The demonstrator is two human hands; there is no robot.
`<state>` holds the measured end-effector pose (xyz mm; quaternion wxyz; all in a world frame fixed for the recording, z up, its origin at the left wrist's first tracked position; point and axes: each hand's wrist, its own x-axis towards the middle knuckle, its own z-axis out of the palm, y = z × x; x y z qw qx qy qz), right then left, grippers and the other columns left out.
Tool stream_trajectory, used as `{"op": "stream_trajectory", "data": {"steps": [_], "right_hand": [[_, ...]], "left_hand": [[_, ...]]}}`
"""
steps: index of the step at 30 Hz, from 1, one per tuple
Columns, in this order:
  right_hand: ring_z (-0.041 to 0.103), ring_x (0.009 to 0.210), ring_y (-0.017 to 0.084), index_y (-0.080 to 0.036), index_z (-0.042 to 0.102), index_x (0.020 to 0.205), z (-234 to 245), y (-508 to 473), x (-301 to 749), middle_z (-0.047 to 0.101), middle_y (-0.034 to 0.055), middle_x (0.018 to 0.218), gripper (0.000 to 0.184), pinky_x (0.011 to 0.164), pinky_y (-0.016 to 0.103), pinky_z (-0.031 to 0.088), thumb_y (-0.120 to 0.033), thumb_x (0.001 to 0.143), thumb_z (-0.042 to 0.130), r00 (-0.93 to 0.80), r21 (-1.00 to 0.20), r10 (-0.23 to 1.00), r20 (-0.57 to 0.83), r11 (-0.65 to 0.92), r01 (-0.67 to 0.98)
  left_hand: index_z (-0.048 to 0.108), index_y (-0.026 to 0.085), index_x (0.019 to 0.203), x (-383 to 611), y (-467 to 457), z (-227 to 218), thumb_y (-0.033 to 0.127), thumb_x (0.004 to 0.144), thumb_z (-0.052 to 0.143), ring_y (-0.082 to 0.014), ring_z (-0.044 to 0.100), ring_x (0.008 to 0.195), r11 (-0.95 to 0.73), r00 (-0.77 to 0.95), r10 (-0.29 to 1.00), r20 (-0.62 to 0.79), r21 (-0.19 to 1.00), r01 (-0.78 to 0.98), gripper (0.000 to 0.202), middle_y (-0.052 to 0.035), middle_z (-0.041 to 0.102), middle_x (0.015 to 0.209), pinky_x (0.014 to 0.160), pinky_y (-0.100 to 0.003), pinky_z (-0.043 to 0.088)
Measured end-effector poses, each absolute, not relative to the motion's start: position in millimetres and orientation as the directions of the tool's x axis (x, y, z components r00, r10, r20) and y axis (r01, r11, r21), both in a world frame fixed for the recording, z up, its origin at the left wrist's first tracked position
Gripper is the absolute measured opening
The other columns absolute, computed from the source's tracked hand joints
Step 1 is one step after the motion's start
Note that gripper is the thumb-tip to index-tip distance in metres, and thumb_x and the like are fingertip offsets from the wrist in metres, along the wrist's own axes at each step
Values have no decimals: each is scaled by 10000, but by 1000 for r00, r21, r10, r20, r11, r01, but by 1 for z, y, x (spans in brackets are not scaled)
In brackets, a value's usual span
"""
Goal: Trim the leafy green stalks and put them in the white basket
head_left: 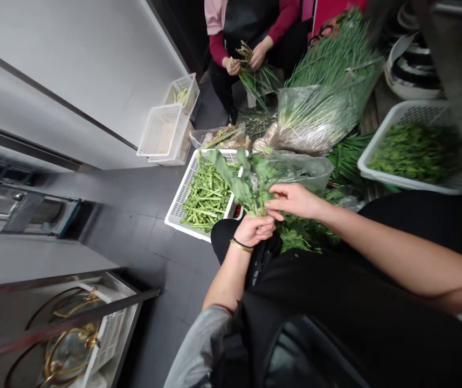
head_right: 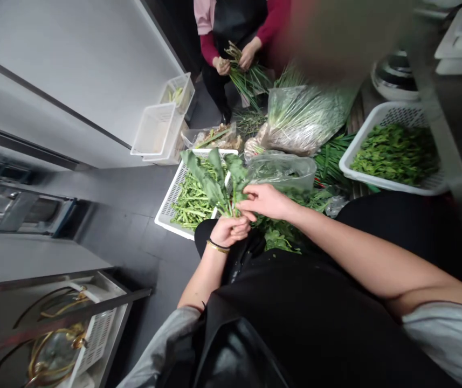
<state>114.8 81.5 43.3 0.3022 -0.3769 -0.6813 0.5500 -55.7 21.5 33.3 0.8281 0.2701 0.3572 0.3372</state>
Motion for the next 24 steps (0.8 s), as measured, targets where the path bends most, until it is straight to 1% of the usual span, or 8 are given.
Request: {"op": "stream_trajectory", "data": {"steps": [3, 7, 9, 13, 15, 18, 21, 24], "right_hand": [[357, 373, 63, -176, 472, 531, 45, 82, 115, 447, -50, 383, 420, 398, 210, 271, -511, 730, 628, -481, -988, 876, -39, 37, 147], [486, 440, 102, -181, 526, 592, 47, 60, 141, 561, 0, 485, 385, 452, 233, 374, -521, 740, 629, -258, -996, 965, 51, 69, 63], [523, 461, 117, -189, 534, 609, 43, 52, 162, 593, 14, 512, 377, 469, 238, 394, -525, 769, 596, -297, -989, 954, 46, 85, 120], [458, 365, 107, -204, 510, 525, 23, 54, 195, 535, -20, 420, 413, 393, 230, 297, -563, 658, 666, -581, -862, 796, -166, 169, 477], [470, 385, 113, -209, 582, 620, 18, 62, 194, 555, -27, 456, 374, 399, 231, 284, -562, 602, 705, -590, -791, 786, -187, 236, 565], [537, 464, 129, -202, 593, 734, 21, 72, 167, 599, -16, 533, 357, 447, 231, 348, -557, 706, 623, -482, -848, 867, -128, 157, 507], [524, 434, 131, -197, 519, 639, 28, 70, 135, 568, -5, 485, 347, 451, 242, 379, -502, 803, 518, -427, -933, 899, -93, 72, 354], [547, 524, 142, -196, 530, 644, 29, 46, 123, 595, 28, 564, 292, 522, 257, 413, -429, 820, 514, -472, -910, 854, 217, 352, 218]], "left_hand": [[646, 90, 942, -33, 19, 32, 340, 746, 655, -37, 341, 371, 606, 492, 780, -388, 664, -438, 318, 14, 468, 522, 327, -142, 217], [616, 105, 929, -37, 28, 27, 386, 784, 616, -115, 568, 516, 561, 265, 826, -498, 674, -481, 316, -77, 633, 709, 406, -191, 394], [597, 108, 893, -40, 28, 23, 378, 746, 663, -96, 529, 457, 561, 212, 824, -525, 706, -432, 314, -39, 602, 622, 397, -182, 370], [555, 143, 789, -28, 20, 15, 336, 649, 744, -10, 231, 321, 533, 129, 845, -520, 791, -300, 304, 102, 357, 432, 345, -149, 126], [541, 155, 759, -18, 15, 14, 252, 604, 760, -10, 252, 352, 482, 48, 873, -485, 843, -239, 285, 104, 362, 457, 366, -155, 136], [550, 169, 810, -8, 10, 18, 191, 599, 729, -15, 295, 396, 413, 46, 909, -414, 879, -239, 278, 89, 418, 525, 390, -157, 172], [518, 184, 839, -5, 9, 24, 346, 693, 672, -17, 229, 372, 408, 81, 908, -411, 823, -395, 266, 89, 371, 523, 374, -157, 106], [473, 179, 769, -6, 14, 24, 450, 734, 636, -18, 227, 353, 366, -14, 903, -430, 784, -501, 319, 86, 343, 497, 363, -152, 124]]}}
